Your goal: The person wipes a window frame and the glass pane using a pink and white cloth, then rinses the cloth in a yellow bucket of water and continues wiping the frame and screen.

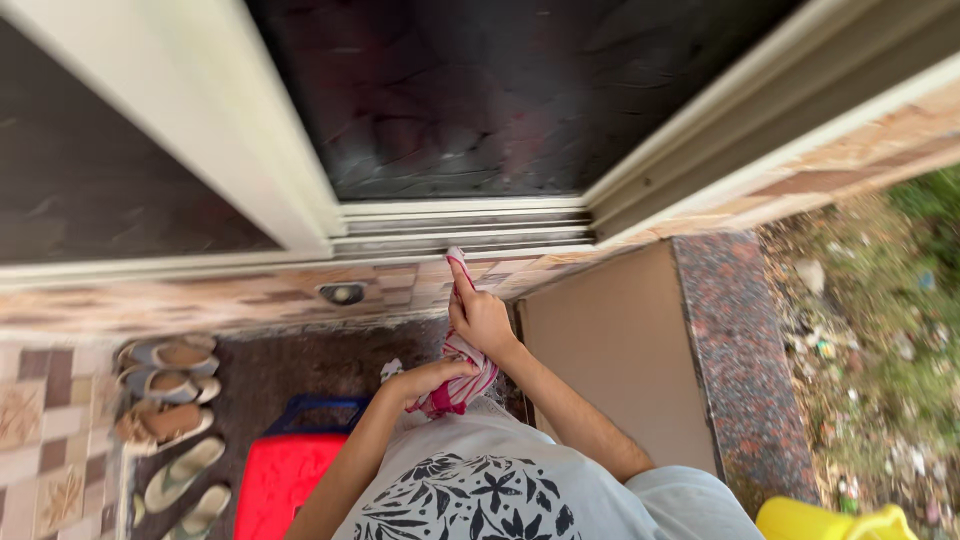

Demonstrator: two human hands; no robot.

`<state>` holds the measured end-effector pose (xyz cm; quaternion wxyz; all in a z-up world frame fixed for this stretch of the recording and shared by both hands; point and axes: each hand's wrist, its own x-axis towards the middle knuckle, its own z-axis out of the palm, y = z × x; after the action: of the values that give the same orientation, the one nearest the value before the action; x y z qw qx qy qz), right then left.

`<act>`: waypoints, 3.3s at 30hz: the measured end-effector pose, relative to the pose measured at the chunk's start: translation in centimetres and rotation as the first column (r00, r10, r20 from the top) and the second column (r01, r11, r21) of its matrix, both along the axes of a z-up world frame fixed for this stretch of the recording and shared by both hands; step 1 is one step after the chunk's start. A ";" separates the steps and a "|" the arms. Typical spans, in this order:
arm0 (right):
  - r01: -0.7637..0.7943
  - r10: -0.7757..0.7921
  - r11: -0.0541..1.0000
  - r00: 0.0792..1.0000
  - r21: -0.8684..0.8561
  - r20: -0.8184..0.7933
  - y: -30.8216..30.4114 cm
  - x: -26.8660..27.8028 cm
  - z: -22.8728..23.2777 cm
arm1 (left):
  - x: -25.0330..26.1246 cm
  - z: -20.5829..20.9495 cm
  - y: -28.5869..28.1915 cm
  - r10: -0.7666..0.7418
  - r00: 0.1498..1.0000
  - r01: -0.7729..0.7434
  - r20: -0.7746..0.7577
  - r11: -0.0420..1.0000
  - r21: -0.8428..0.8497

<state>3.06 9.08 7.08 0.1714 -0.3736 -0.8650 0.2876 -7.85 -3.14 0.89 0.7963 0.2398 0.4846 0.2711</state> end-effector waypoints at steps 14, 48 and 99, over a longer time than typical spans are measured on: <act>-0.366 0.364 0.906 0.930 0.211 0.051 -3.0 -11.8 -0.9 | -4.8 0.2 -7.1 0.431 0.900 -0.429 0.072 0.903 -0.035; -0.864 -0.762 0.348 -0.035 -0.363 -0.646 1.3 15.1 9.1 | 0.9 7.2 6.5 -0.074 0.939 0.201 -0.337 0.911 0.359; 0.841 -0.813 0.540 0.535 -0.046 0.231 -17.6 57.0 9.4 | 41.1 20.0 6.8 -0.514 0.638 0.644 -0.574 -0.053 0.763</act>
<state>60.10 -8.53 16.50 0.1784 -0.7751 -0.5717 0.2014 33.20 3.63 20.89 0.4925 0.8539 0.1152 0.1228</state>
